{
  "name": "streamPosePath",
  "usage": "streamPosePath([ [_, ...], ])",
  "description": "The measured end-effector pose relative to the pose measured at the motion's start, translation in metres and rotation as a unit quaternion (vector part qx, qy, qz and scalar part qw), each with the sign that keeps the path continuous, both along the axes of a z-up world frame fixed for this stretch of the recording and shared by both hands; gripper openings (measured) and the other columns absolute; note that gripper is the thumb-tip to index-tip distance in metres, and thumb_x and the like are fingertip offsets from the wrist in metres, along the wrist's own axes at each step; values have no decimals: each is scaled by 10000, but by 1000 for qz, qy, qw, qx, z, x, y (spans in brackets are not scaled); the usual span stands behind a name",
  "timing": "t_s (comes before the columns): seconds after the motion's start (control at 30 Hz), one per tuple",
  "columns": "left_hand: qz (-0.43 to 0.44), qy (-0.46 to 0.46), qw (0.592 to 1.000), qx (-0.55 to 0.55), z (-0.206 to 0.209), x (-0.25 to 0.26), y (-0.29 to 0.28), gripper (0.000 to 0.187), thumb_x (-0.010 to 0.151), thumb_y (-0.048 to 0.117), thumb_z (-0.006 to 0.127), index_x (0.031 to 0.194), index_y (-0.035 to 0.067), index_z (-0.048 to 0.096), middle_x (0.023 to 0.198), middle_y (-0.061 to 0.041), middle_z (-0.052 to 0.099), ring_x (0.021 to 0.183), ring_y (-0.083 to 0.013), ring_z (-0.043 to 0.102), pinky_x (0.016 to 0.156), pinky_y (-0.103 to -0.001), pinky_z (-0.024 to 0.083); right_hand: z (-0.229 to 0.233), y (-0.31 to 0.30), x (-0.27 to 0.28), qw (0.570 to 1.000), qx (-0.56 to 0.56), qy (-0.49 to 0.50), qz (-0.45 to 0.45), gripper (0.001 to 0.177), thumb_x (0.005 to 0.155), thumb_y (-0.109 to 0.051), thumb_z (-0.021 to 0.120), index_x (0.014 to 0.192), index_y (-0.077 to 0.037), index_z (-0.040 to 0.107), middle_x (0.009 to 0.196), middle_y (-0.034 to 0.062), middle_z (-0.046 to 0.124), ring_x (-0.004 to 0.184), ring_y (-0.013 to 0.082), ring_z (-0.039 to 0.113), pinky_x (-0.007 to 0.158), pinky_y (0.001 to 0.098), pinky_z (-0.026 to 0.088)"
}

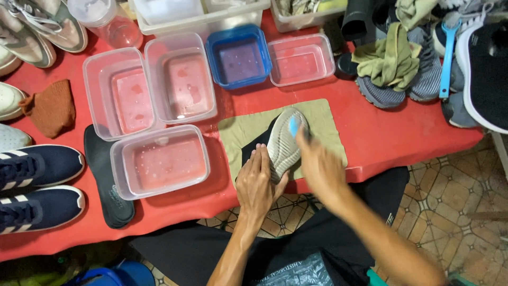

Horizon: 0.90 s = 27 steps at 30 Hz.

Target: The person wipes a black sneaker with a cloth, then uses a blue brush dipped in soapy water to scrub the white sole. The person repeatedly dips the brush and scrubs the sole surface, focusing on the tread pattern.

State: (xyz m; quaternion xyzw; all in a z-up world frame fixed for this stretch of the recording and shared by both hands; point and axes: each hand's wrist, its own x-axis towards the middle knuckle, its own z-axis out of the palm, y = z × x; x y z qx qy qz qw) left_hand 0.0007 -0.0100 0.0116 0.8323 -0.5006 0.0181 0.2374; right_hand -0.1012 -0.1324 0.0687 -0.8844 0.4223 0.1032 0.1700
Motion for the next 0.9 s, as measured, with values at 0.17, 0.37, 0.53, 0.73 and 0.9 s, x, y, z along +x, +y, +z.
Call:
streamPosePath([
  [0.17, -9, -27, 1000, 2, 7, 0, -4, 760, 790, 523, 749, 1338, 10, 632, 1285, -170, 702, 1163, -281, 692, 957, -352, 545, -19, -1, -17, 999, -8, -31, -19, 536, 1017, -95, 370, 1546, -182, 368, 978, 250, 674, 805, 522, 717, 666, 686, 578],
  [0.37, -5, -16, 1000, 17, 9, -2, -2, 759, 793, 515, 751, 1348, 13, 626, 1298, -165, 697, 1169, -276, 687, 960, -351, 545, -3, 17, -19, 994, 37, -55, -92, 492, 1068, -174, 349, 1559, -141, 347, 993, 288, 685, 850, 541, 712, 726, 699, 562],
  [0.53, -22, -34, 999, 20, 9, 1, -6, 758, 805, 520, 737, 1356, 13, 623, 1303, -165, 694, 1164, -272, 689, 953, -345, 547, -18, -2, -21, 988, 75, -51, -124, 462, 1084, -297, 332, 1537, -217, 383, 1089, 272, 688, 844, 553, 711, 734, 685, 561],
  [0.73, -18, -24, 999, 15, 8, 0, -4, 771, 792, 528, 754, 1355, 19, 623, 1294, -160, 697, 1152, -264, 693, 945, -340, 553, -1, -19, -10, 987, 69, -71, -125, 465, 1089, -302, 334, 1549, -265, 387, 989, 273, 720, 883, 529, 720, 742, 671, 555],
  [0.9, -30, -26, 999, 34, 10, -1, -1, 754, 804, 517, 736, 1355, 15, 620, 1314, -160, 686, 1168, -271, 684, 959, -345, 546, 8, 8, -34, 981, 144, -49, -118, 484, 1049, -264, 374, 1529, -234, 423, 1100, 292, 701, 931, 574, 697, 779, 695, 551],
])
